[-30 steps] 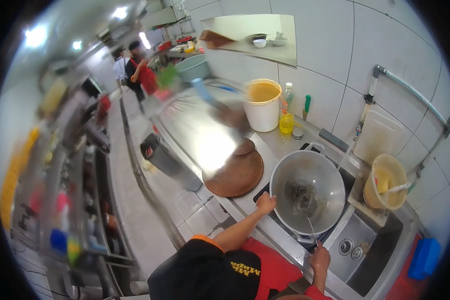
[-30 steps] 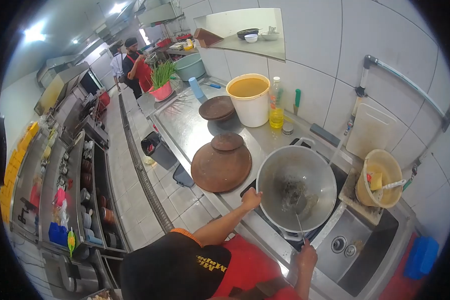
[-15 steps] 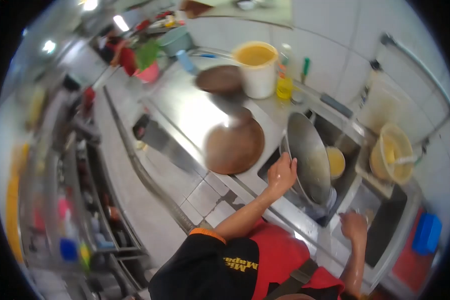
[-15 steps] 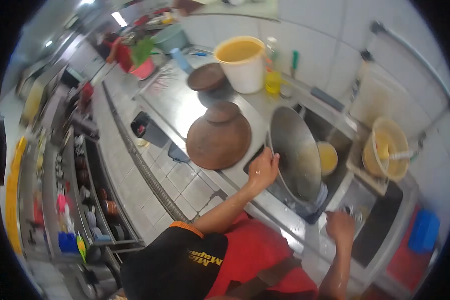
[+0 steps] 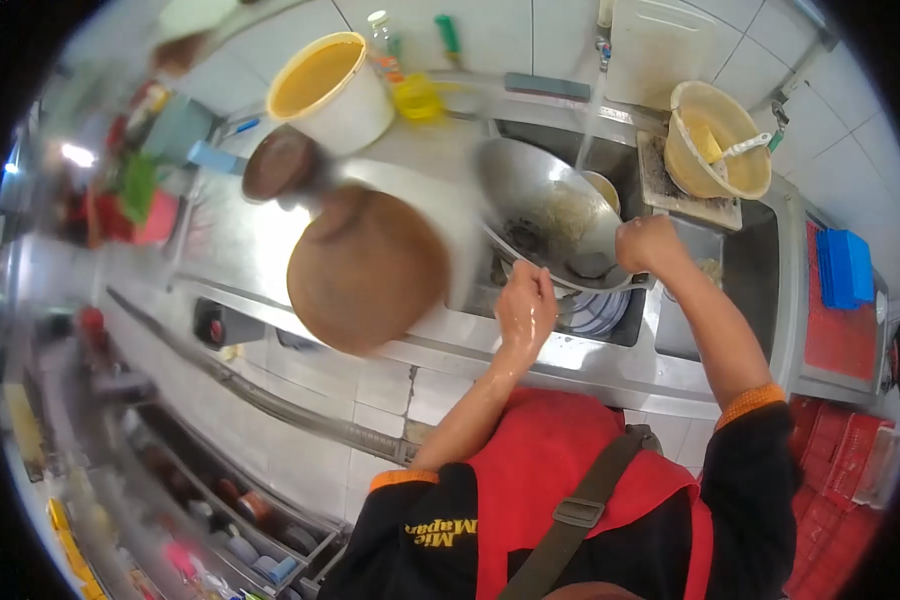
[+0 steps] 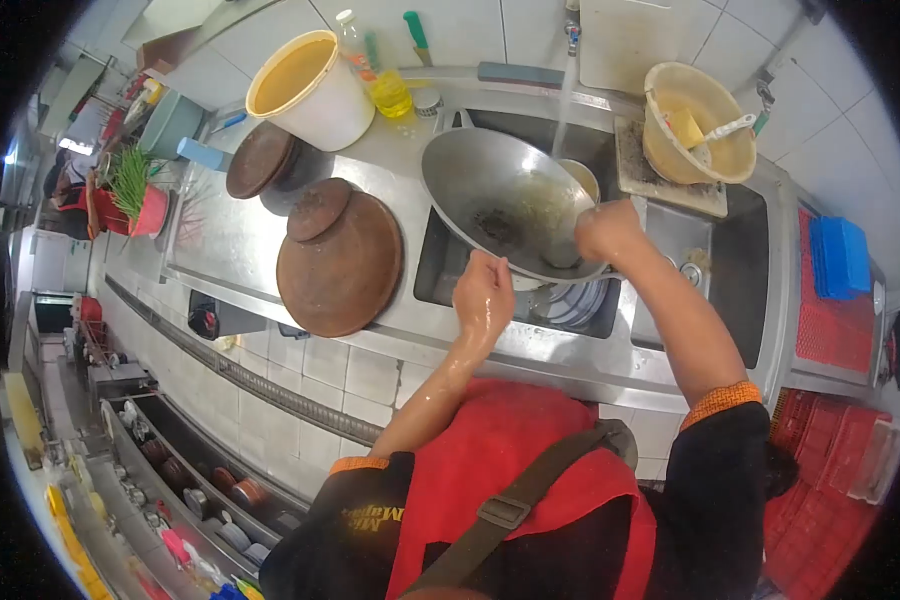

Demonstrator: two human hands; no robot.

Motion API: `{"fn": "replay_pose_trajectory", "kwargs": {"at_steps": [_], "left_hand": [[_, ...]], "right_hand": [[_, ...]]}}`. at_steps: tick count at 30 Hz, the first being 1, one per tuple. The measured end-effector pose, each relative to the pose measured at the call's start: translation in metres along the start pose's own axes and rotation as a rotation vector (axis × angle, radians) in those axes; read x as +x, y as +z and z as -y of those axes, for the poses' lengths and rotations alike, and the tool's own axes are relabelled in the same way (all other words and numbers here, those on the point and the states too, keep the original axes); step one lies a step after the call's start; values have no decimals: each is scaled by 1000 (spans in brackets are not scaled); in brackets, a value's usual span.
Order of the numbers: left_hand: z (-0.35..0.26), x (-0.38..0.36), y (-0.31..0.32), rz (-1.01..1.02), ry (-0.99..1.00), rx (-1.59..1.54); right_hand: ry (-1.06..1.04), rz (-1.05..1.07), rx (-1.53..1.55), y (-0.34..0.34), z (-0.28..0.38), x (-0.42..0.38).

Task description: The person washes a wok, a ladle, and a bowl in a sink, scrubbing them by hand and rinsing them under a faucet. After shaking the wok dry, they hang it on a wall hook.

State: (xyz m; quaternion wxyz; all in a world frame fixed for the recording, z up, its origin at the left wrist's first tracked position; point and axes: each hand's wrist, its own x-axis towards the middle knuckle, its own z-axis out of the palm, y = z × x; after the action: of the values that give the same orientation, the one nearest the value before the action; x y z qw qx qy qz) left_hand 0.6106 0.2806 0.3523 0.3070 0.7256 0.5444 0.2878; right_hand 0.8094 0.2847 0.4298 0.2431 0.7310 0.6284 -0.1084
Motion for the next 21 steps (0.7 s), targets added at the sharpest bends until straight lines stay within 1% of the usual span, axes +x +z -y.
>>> {"fn": "replay_pose_trajectory", "kwargs": {"at_steps": [1, 2, 3, 4, 5, 6, 7, 9, 11, 12, 14, 15, 16, 17, 18, 19, 20, 21], "left_hand": [[-11, -2, 2, -14, 48, -90], [-21, -5, 4, -27, 93, -178], [-34, -4, 1, 32, 40, -213], [-32, -3, 1, 29, 37, -221], [-28, 0, 1, 17, 122, -262], [-23, 5, 1, 3, 208, -298], [-12, 7, -3, 1, 181, -324], [16, 17, -20, -281, 318, -163], [22, 22, -38, -389, 64, -4], [25, 29, -41, -388, 61, -3], [29, 54, -41, -140, -259, -232], [30, 61, -42, -14, -418, -346], [28, 61, -41, -16, -419, -341], [23, 64, -39, -52, -330, -345], [19, 70, -39, -97, -238, -350], [19, 69, -46, -82, -237, -410], [28, 65, -47, -89, -242, -407], [44, 60, -44, -138, -187, -384]], "right_hand": [[-30, 11, -93, 12, 3, 7], [-25, 18, -98, 33, 6, 24], [68, -80, -31, 59, 10, 46], [160, -187, 33, 77, 12, 64], [198, -263, 57, 83, 13, 73], [196, -269, 52, 80, 8, 76], [217, -245, 33, 74, 3, 76], [235, -219, 18, 53, -6, 61], [86, -164, -98, 20, -14, 21], [84, -162, -98, 32, -13, 24], [60, -281, -114, 71, -17, 42], [54, -286, -117, 85, -16, 59], [135, -297, -47, 98, -13, 79], [218, -315, 21, 101, -15, 91], [214, -332, 18, 93, -21, 93], [216, -341, -12, 82, -26, 91], [215, -339, -41, 75, -29, 86], [205, -336, -42, 56, -31, 70]]}}
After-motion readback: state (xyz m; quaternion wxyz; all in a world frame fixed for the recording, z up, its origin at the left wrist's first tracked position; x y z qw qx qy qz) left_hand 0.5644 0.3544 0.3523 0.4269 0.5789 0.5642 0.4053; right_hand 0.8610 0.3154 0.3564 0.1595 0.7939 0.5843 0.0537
